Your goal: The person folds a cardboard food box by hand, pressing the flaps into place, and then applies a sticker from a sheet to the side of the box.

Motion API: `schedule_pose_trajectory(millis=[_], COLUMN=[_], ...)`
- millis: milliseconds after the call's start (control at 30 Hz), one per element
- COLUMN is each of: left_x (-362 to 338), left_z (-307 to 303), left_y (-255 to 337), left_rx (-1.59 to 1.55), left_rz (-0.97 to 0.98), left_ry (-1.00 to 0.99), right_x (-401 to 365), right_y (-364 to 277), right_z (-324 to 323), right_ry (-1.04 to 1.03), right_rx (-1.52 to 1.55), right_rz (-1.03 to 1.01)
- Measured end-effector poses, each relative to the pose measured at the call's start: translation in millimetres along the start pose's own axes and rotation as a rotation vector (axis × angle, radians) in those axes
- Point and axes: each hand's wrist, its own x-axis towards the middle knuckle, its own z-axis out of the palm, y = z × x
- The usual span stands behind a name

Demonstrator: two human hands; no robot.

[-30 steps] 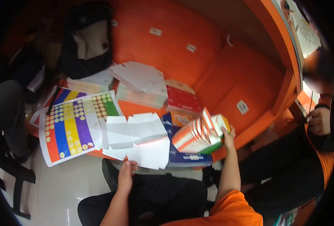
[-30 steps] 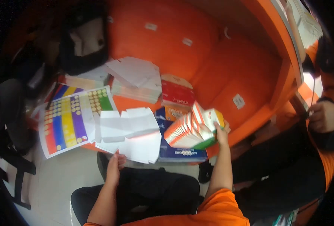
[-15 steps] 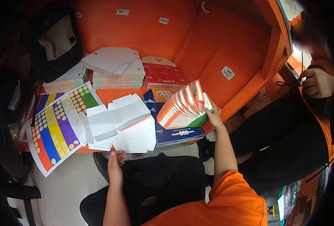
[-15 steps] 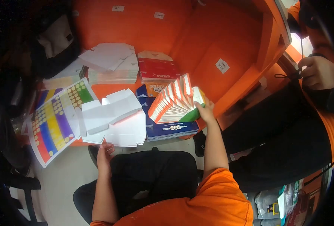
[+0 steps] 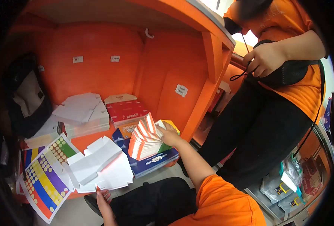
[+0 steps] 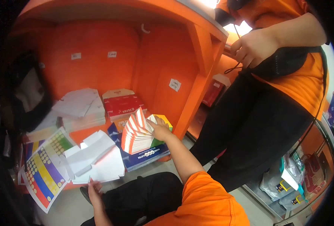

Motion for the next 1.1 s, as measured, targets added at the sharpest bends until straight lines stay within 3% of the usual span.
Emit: schedule_pose_trajectory(millis=[133, 267, 367, 500, 567, 667, 733, 800, 867, 933, 1100], left_x=[4.9, 4.2, 4.7, 1.7, 7.0, 7.2, 9.2, 5.2, 4.2, 3.9, -2.2], left_z=[-8.2, -2.5, -2.5, -6.2, -9.9, -8.0, -6.1, -4.9, -4.5, -3.8, -1.1], left_y=[-4.3, 0.1, -0.5, -0.8, -7.4, -8.3, -6.9, -3.5, -0.6, -0.1, 6.6], left_rx=[-0.005, 0.016, 0.029, 0.002, 0.002, -0.006, -0.005, 0.017, 0.013, 0.009, -0.037], left_rz=[-0.031, -0.045, -0.030, 0.008, 0.020, 0.032, 0.034, 0.028, 0.023, 0.017, 0.025], left_ry=[-0.081, -0.040, -0.037, 0.002, -0.012, -0.046, -0.060, -0.056, -0.054, -0.051, -0.013], right_x=[-10.8, -15.6, -6.8, 41.3, 49.8, 48.0, 48.5, 46.9, 47.7, 47.6, 23.3], right_y=[-15.6, -24.4, -25.3, 9.1, 1.2, -14.1, -23.3, -29.1, -35.6, -46.3, -65.3], right_z=[2.4, 10.6, -6.8, 6.0, -5.7, -16.2, -21.6, -27.5, -24.5, -23.0, -3.4], right_ry=[-0.052, -0.013, -0.126, 0.067, -0.074, -0.136, -0.090, -0.233, -0.249, -0.378, -0.227], right_rx=[-0.147, -0.280, -0.136, -0.001, 0.386, 0.452, 0.418, 0.393, 0.381, 0.307, -0.029], right_rz=[0.070, 0.001, 0.021, -0.174, 0.064, 0.024, -0.070, -0.072, -0.068, 0.057, 0.145])
